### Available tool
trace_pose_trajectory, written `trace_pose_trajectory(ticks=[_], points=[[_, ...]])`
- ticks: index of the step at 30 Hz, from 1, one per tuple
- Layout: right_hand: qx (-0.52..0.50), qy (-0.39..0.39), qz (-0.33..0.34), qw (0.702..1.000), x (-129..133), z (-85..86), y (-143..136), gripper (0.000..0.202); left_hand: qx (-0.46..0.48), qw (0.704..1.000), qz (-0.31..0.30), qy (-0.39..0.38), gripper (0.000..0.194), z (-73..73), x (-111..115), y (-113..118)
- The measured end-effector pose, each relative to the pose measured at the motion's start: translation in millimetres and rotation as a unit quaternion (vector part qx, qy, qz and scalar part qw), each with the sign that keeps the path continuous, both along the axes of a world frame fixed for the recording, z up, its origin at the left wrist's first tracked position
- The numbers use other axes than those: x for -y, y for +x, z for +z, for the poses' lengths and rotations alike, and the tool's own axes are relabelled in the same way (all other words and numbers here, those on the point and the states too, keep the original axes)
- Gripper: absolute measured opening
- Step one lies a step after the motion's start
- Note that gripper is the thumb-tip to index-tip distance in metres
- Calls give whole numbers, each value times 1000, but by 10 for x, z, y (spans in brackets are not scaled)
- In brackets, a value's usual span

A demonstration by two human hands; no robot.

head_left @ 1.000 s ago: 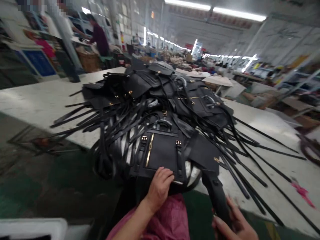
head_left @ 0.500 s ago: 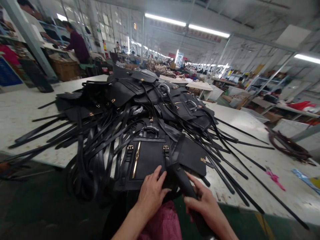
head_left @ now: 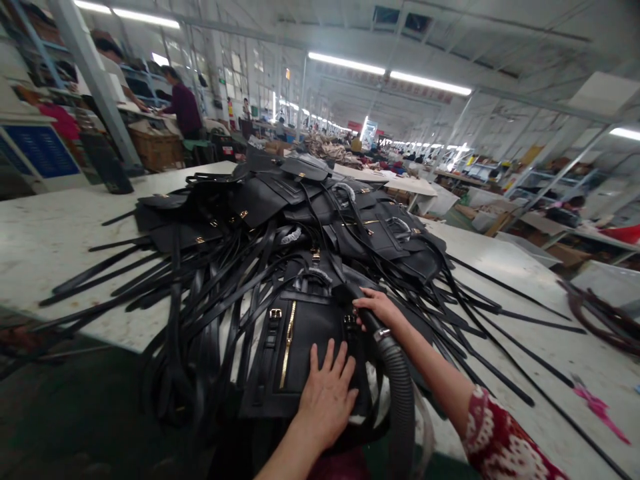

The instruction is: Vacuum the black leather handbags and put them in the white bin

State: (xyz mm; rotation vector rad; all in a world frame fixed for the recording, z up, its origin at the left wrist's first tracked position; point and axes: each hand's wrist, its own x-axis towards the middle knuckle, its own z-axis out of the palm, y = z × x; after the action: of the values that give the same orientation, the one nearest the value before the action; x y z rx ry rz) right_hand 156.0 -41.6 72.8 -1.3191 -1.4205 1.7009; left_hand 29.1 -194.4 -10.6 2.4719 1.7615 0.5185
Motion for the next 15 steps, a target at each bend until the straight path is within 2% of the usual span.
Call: trace_pose_trajectory(ticks=[2,4,9,12,15], points=[[-3,25,-16,1000,-42,26,-88,64,6,1000,4,-5,49,5,9,-11],[-8,40,-13,999,33,76,-145,66,12,1000,5,-7,50,-15,16,-17],[-8,-5,107,994,367,162,-367,67,9,1000,3,-26,52,-95,-12,29],[-2,-28,165,986,347,178,-695,61,1,998,-10,-54,53,-120,-49,78],[15,-45,207,977,146,187,-1124,57,14,997,-18,-69,49,-117,-65,108]])
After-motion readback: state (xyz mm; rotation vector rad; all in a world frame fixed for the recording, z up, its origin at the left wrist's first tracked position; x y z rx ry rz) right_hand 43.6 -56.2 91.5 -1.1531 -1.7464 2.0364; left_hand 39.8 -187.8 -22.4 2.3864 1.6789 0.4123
